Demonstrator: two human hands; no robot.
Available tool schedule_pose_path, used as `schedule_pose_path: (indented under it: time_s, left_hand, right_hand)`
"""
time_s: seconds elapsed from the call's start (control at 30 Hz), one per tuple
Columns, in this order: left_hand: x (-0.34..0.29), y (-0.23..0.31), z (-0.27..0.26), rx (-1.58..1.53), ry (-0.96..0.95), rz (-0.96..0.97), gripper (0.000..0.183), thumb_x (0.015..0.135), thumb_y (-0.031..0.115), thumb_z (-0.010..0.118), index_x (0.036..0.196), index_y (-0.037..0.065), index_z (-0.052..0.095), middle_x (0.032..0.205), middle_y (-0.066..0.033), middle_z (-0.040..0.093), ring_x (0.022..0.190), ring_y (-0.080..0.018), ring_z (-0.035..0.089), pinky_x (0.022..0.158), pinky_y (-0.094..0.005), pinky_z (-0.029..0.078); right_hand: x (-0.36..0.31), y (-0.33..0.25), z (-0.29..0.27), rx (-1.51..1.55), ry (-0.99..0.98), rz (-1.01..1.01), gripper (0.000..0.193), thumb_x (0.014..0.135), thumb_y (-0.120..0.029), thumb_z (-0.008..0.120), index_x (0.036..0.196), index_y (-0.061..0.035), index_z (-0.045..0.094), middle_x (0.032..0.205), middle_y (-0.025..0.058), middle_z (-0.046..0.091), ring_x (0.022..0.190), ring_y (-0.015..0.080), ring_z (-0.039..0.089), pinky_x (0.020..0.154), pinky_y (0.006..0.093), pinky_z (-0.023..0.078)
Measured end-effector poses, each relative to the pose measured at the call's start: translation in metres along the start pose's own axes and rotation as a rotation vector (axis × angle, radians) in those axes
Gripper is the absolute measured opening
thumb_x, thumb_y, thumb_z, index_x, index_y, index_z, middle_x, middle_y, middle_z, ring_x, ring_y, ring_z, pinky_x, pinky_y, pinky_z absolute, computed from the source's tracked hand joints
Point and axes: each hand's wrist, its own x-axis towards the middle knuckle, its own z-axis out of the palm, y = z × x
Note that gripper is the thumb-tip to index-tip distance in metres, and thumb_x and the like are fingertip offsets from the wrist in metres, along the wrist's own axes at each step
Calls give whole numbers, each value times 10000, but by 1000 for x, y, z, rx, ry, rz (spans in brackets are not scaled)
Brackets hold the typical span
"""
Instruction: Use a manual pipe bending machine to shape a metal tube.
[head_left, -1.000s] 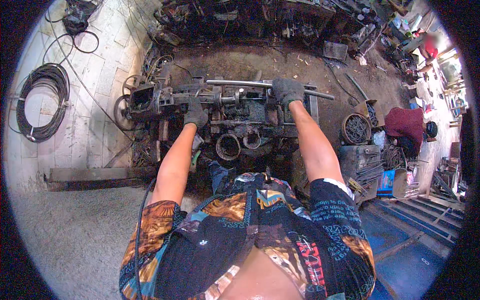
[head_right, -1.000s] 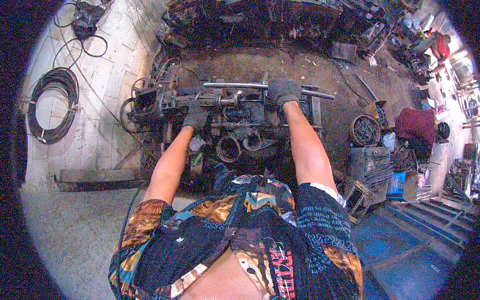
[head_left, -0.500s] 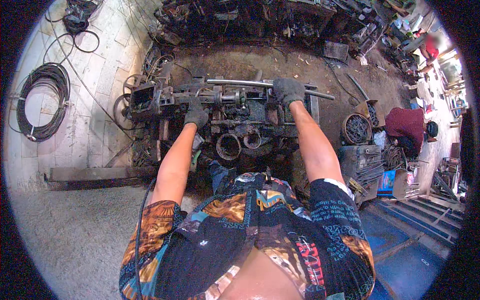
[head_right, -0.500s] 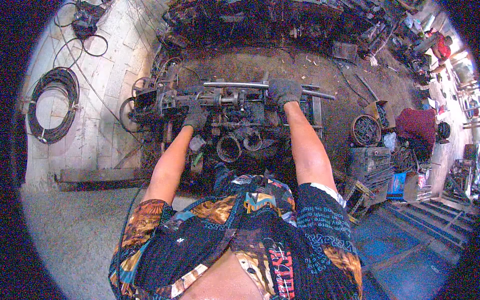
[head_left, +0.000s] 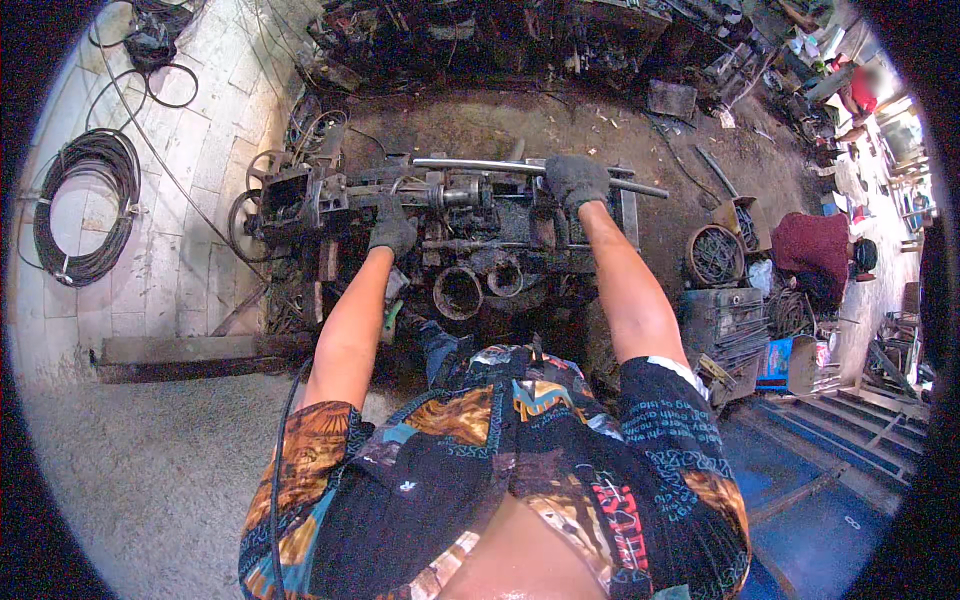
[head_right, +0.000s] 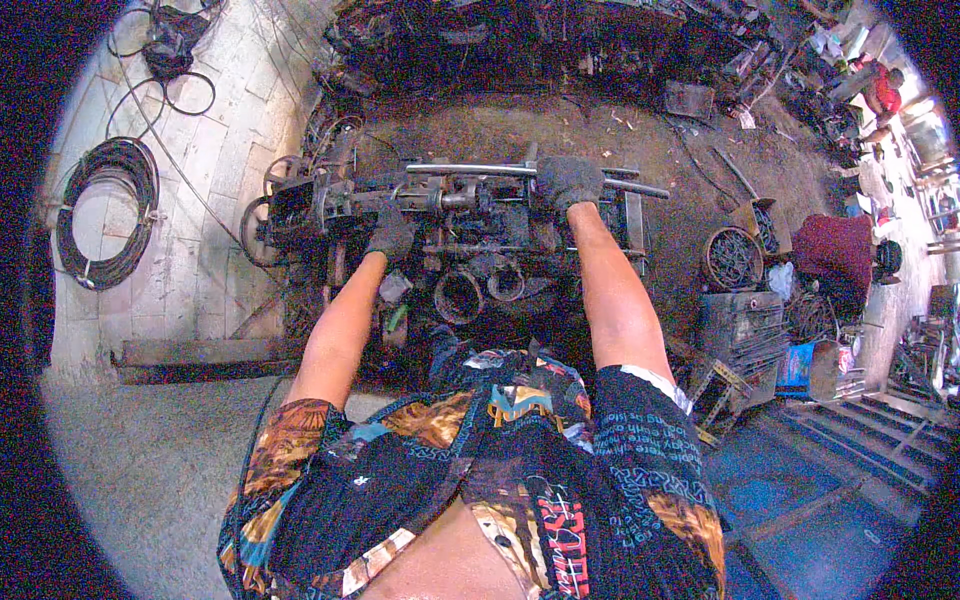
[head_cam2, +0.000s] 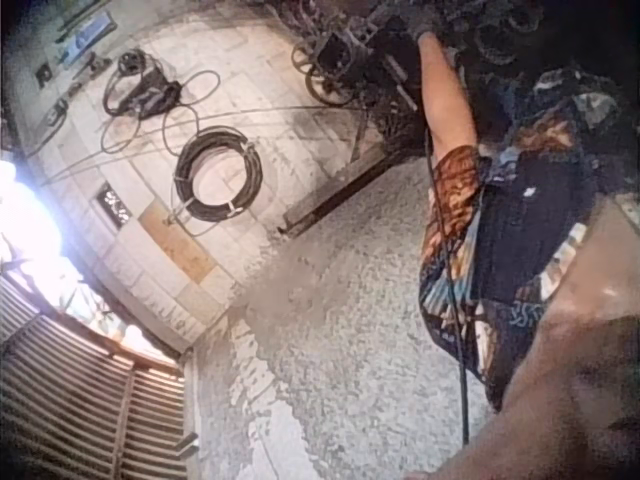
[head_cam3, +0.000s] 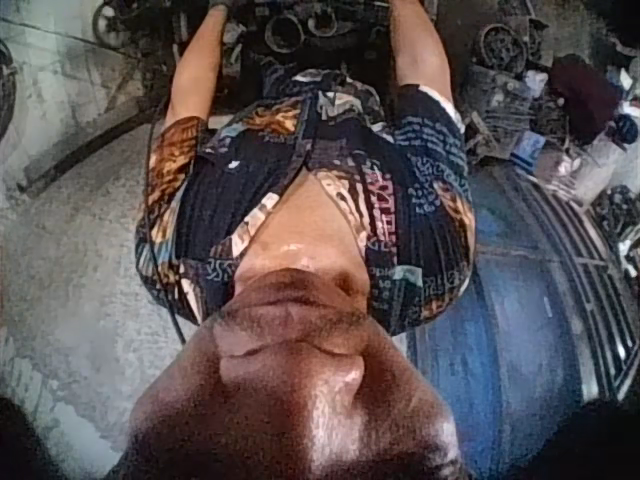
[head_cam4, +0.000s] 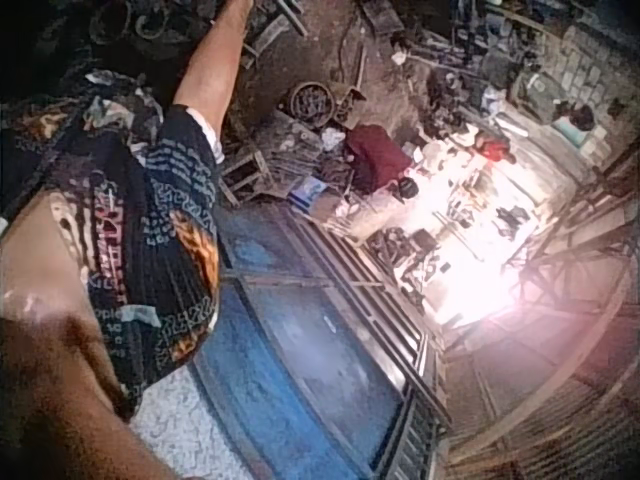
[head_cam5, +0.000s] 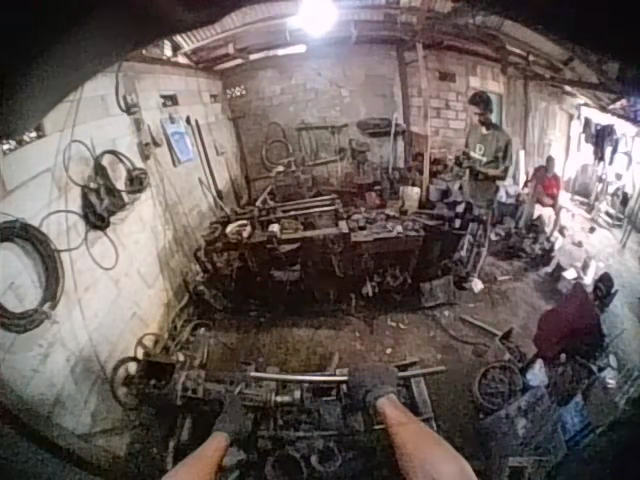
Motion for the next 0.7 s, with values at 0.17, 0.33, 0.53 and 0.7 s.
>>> schedule_pose_path:
  time_s: [0.17,0.33,0.53,0.7]
  left_hand:
    - [2,1,-2,95,-44,37,890,1000,401,519,1584,-125,101,1674,-329,54,1576,-438,9,1298,-452,50]
    - [5,-7,8,-90,31,53,903,1004,414,518,1583,-130,88,1676,-327,48,1576,-440,-6,1298,-455,47]
    - [16,-18,21,-169,80,118,906,994,379,556,1579,-133,93,1670,-339,44,1574,-443,2,1299,-439,60]
    - [21,-25,30,-73,36,79,887,997,361,560,1583,-121,100,1671,-333,62,1572,-447,30,1297,-430,91]
  right_hand:
    - [2,-1,3,35,16,55,307,934,-306,526,1016,-175,792,1055,154,760,970,379,739,808,524,579]
    - [4,-1,5,24,15,27,307,939,-322,524,1002,-170,783,1050,157,758,959,383,737,802,522,579]
    - [3,2,6,-7,28,-12,308,946,-338,522,1002,-169,773,1032,160,759,935,381,741,780,531,580]
    - [6,4,14,29,56,15,324,951,-348,508,997,-173,776,1018,165,759,924,385,741,771,532,579]
